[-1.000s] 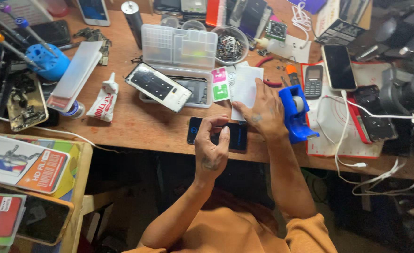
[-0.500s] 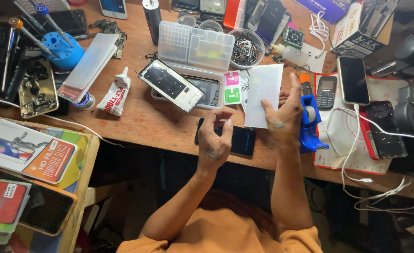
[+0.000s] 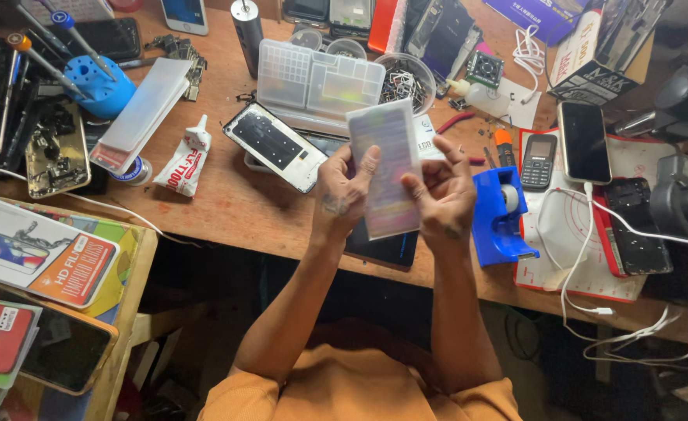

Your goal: The person prepares a smartphone for a screen protector by handling the device and cleaning supplies. They open a screen protector package, remove the film, and align it over the phone screen. The person uses a squeegee card to smooth the protector onto the display.

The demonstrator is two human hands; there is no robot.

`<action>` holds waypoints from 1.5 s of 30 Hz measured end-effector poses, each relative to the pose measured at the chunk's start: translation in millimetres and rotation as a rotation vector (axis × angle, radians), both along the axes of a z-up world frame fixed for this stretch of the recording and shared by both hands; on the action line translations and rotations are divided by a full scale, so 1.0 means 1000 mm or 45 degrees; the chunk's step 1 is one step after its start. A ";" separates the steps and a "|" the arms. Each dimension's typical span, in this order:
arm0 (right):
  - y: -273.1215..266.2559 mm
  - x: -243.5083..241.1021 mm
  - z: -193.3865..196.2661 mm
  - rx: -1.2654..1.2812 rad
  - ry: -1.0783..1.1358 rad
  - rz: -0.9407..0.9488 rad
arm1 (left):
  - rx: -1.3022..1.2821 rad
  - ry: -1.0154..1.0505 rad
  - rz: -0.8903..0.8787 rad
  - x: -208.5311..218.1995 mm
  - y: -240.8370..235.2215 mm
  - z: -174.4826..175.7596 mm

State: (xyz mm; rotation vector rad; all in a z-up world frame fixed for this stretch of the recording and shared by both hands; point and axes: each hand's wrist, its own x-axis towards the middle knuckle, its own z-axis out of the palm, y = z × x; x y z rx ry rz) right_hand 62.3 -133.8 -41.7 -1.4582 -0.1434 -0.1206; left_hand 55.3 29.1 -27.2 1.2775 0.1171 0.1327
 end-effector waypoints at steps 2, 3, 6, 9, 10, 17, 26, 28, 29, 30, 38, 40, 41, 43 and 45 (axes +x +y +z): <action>-0.001 -0.010 0.002 -0.031 -0.086 0.155 | 0.034 0.043 0.064 -0.002 0.003 0.004; -0.001 -0.017 0.004 -0.046 -0.128 0.235 | 0.025 0.031 0.101 -0.002 0.005 0.005; -0.008 -0.041 0.009 -0.121 -0.221 0.457 | 0.028 0.015 0.172 -0.002 0.011 0.008; -0.006 -0.051 0.003 -0.237 -0.183 0.280 | 0.022 -0.019 0.159 -0.006 0.008 0.009; -0.006 -0.052 0.001 -0.266 -0.202 0.259 | 0.018 -0.040 0.145 -0.007 0.006 0.010; -0.019 -0.052 -0.014 -0.787 -0.501 -0.050 | 0.136 -0.006 0.158 -0.018 -0.005 0.021; -0.020 -0.050 -0.014 -0.874 -0.556 -0.134 | 0.233 0.111 0.000 -0.026 -0.019 0.029; -0.024 -0.046 -0.007 -0.661 -0.520 0.010 | 0.306 0.164 -0.066 -0.028 -0.017 0.029; -0.027 -0.041 -0.004 -0.471 -0.518 0.109 | 0.342 0.148 -0.103 -0.030 -0.016 0.030; -0.029 -0.035 -0.001 -0.280 -0.515 0.203 | 0.380 0.131 -0.144 -0.032 -0.014 0.030; -0.063 0.025 0.024 -0.108 0.051 0.154 | 0.652 -0.027 -0.363 -0.049 -0.006 0.037; -0.062 0.027 0.030 -0.153 0.089 0.199 | 0.669 0.014 -0.409 -0.051 -0.004 0.039; -0.062 0.027 0.033 -0.147 0.085 0.213 | 0.676 0.042 -0.414 -0.052 -0.003 0.039; -0.061 0.028 0.037 -0.137 0.093 0.197 | 0.687 0.105 -0.425 -0.054 -0.001 0.039; -0.062 0.032 0.039 -0.127 0.109 0.128 | 0.691 0.125 -0.448 -0.057 0.000 0.037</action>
